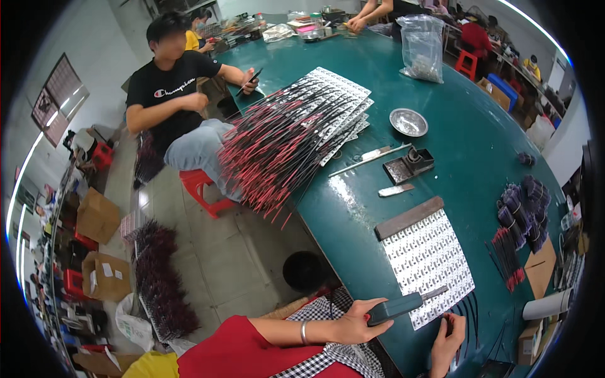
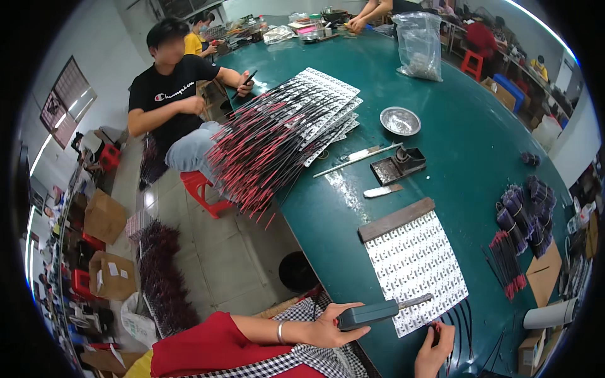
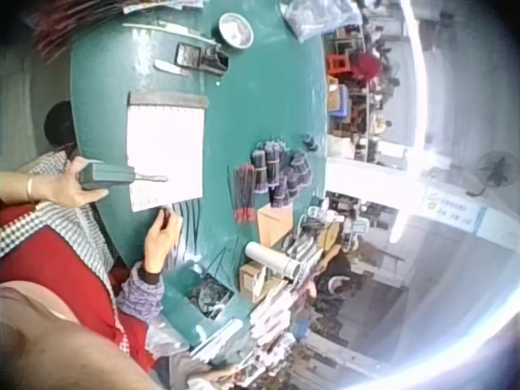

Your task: The person positions wire ends onto an LED panel board by hand and applies heat to the wire connections using a handheld heat tool.

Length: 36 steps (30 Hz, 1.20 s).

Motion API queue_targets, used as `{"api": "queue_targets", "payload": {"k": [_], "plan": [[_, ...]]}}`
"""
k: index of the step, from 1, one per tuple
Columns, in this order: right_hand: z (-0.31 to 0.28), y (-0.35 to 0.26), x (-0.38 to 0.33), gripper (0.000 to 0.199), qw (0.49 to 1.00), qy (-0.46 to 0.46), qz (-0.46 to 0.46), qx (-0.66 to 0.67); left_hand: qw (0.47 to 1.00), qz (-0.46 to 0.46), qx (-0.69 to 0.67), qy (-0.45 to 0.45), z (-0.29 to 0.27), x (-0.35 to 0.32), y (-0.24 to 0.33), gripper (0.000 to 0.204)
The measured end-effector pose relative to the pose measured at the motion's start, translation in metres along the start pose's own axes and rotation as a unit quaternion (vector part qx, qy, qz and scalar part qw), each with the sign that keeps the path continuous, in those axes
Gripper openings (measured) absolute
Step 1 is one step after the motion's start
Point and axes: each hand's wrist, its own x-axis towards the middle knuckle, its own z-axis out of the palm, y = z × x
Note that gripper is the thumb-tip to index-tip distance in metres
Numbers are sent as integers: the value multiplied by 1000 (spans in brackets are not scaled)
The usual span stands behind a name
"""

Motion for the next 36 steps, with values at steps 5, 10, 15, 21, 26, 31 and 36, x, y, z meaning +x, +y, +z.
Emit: {"api": "queue_targets", "payload": {"k": [5, 10, 15, 21, 26, 31, 36], "plan": [[7, 17, 3, 5, 998, 20, 24, 52, 996, -59, -40, -51, 2, 1, -13, 54], [5, 10, 1, 6, 998, 38, 27, 44, 996, 77, 48, -2, 10, -10, -27, 55], [5, 7, -4, 5, 996, 42, 55, 55, 988, 130, 85, 11, 12, -9, -23, 58], [4, 15, -6, 7, 997, 34, 45, 49, 993, -98, -40, -41, 6, -6, 13, 41], [6, 13, -3, 9, 996, 45, 39, 71, 986, -127, -102, -39, 9, -5, 8, 25], [6, 11, -7, 10, 993, 54, 80, 72, 982, -149, -107, -53, 7, -3, 12, 29], [1, 4, -14, 12, 994, 43, 89, 38, 986, -54, -154, -35, 16, -16, -15, 38]]}}
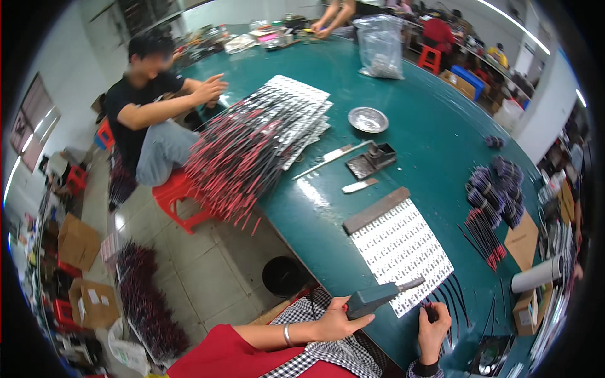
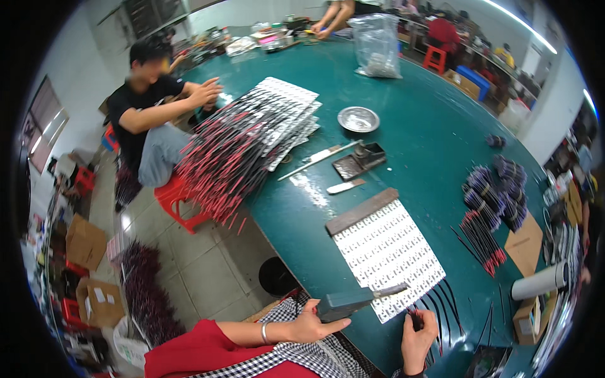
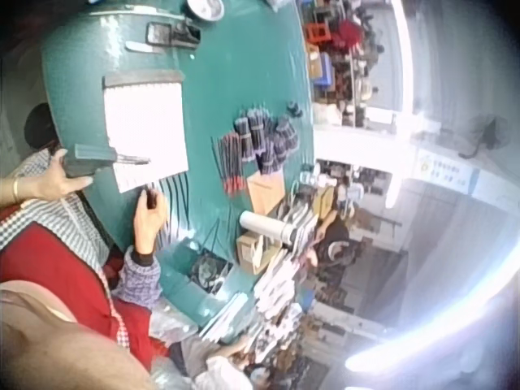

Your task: The person positions wire ends onto an LED panel board by hand and applies heat to the wire connections using a handheld heat tool.

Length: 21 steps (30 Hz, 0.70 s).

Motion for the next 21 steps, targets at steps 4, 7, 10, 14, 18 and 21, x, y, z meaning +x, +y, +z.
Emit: {"api": "queue_targets", "payload": {"k": [4, 7, 10, 14, 18, 21], "plan": [[2, -9, -4, 6, 997, -19, 39, 64, 994, -97, -52, -13, -13, 1, 16, 32], [7, -12, 4, 11, 1000, 6, -21, 4, 987, -159, -19, -10, -20, 3, 30, 31], [15, -13, 12, 15, 997, 28, -48, 45, 991, -131, -13, -3, -19, 5, 45, 34], [9, -13, 11, 17, 999, 19, -4, 32, 992, -121, 27, -32, -23, 4, 37, 36], [9, -5, 6, 17, 1000, 22, -3, 14, 989, -134, 45, -35, -16, 3, 36, 38], [9, -9, 3, 17, 999, 10, 26, 22, 989, -122, 74, -30, -14, -1, 34, 38]]}}
